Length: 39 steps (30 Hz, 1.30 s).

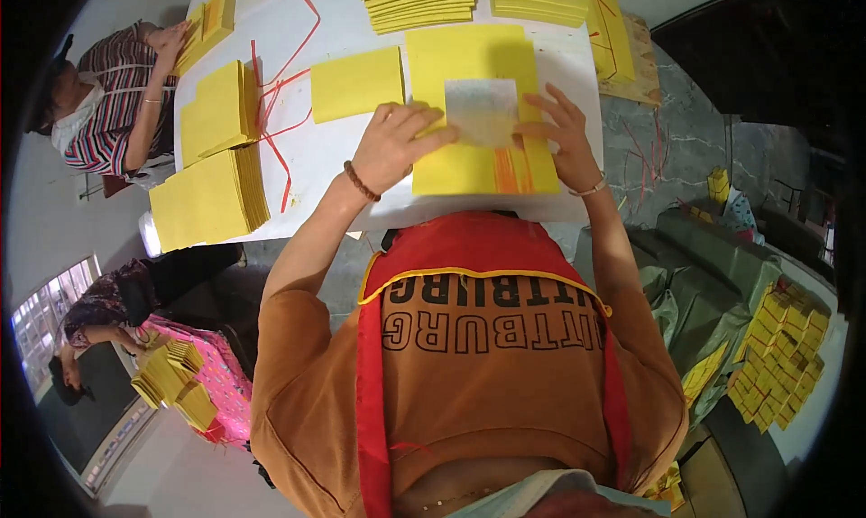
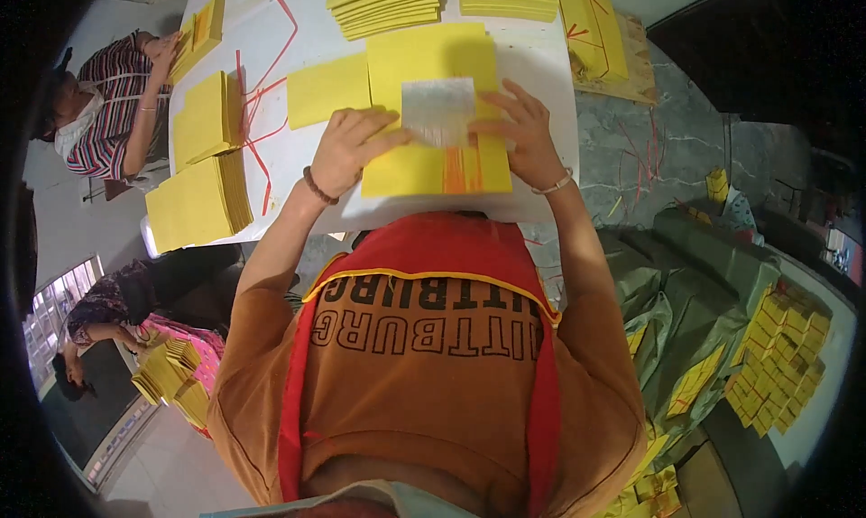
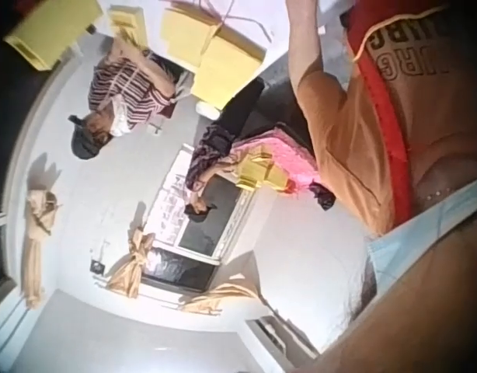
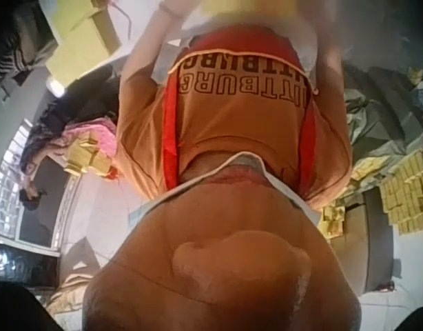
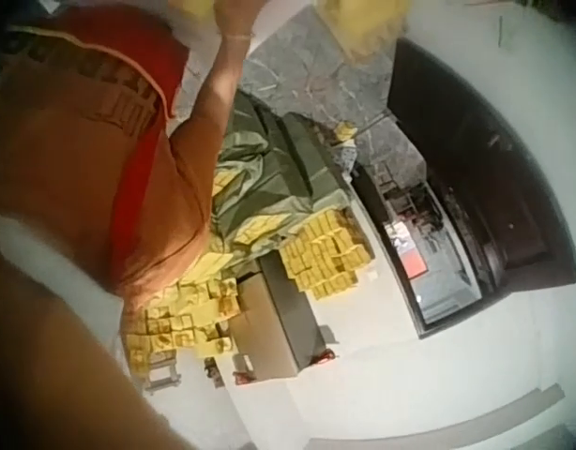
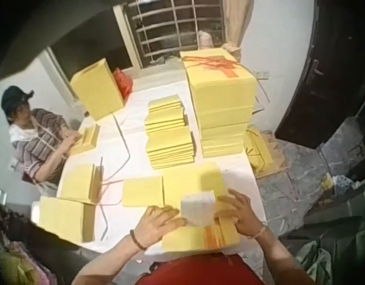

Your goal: The recorder is counting and stacking sheets of yellow paper with foil centers on a table.

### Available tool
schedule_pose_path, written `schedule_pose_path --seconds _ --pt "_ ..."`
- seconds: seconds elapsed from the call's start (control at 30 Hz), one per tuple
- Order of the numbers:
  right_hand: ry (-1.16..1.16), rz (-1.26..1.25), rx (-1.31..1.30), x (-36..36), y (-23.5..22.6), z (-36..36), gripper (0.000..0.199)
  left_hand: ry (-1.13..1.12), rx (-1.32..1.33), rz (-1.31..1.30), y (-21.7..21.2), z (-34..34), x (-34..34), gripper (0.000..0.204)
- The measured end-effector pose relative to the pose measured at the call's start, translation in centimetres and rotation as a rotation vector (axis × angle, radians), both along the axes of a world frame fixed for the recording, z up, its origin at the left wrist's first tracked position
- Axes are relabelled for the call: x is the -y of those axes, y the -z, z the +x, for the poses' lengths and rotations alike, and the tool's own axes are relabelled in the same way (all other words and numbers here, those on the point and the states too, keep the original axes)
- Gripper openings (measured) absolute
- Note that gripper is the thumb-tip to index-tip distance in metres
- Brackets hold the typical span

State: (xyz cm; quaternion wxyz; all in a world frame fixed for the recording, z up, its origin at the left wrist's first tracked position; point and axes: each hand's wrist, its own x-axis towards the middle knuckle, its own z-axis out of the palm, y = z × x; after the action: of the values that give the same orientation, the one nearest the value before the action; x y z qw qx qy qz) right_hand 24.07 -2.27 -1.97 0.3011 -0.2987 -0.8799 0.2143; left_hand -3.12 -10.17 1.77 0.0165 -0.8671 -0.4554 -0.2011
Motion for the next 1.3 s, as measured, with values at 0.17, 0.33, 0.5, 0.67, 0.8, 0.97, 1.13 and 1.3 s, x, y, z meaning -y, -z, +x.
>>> schedule_pose_path --seconds 0.17,0.33,0.5,0.67,0.8,0.97,1.13,1.3 --pt "-0.114 -0.370 -0.039 0.5 0.4 0.5 0.017 0.034 0.269 -0.160 0.5 0.1 0.1 0.021" --pt "0.250 -0.832 -0.197 0.6 1.0 -2.0 0.023 -0.478 0.542 -0.558 1.2 1.0 -2.0 0.026" --pt "0.382 -0.796 -0.442 0.3 0.9 -3.2 0.045 -0.524 0.898 -0.703 3.4 0.7 -3.1 0.027" --pt "0.429 -0.826 -0.393 -0.3 0.4 -3.8 0.043 -0.594 0.964 -0.757 4.1 0.7 -3.8 0.022" --pt "0.452 -0.759 -0.352 -0.5 0.8 -4.0 0.037 -0.616 1.065 -0.743 4.0 0.8 -3.8 0.030" --pt "0.462 -0.729 -0.336 -0.5 1.4 -3.8 0.038 -0.562 0.460 -0.301 -0.6 2.1 -3.7 0.044" --pt "0.462 -0.769 -0.288 -1.0 1.2 -3.9 0.040 -0.065 -0.016 -0.308 1.2 3.8 -2.7 0.069" --pt "0.505 -0.511 -0.005 -0.5 -0.6 -4.5 0.045 -0.079 -0.097 -0.330 2.1 3.4 -2.3 0.071"
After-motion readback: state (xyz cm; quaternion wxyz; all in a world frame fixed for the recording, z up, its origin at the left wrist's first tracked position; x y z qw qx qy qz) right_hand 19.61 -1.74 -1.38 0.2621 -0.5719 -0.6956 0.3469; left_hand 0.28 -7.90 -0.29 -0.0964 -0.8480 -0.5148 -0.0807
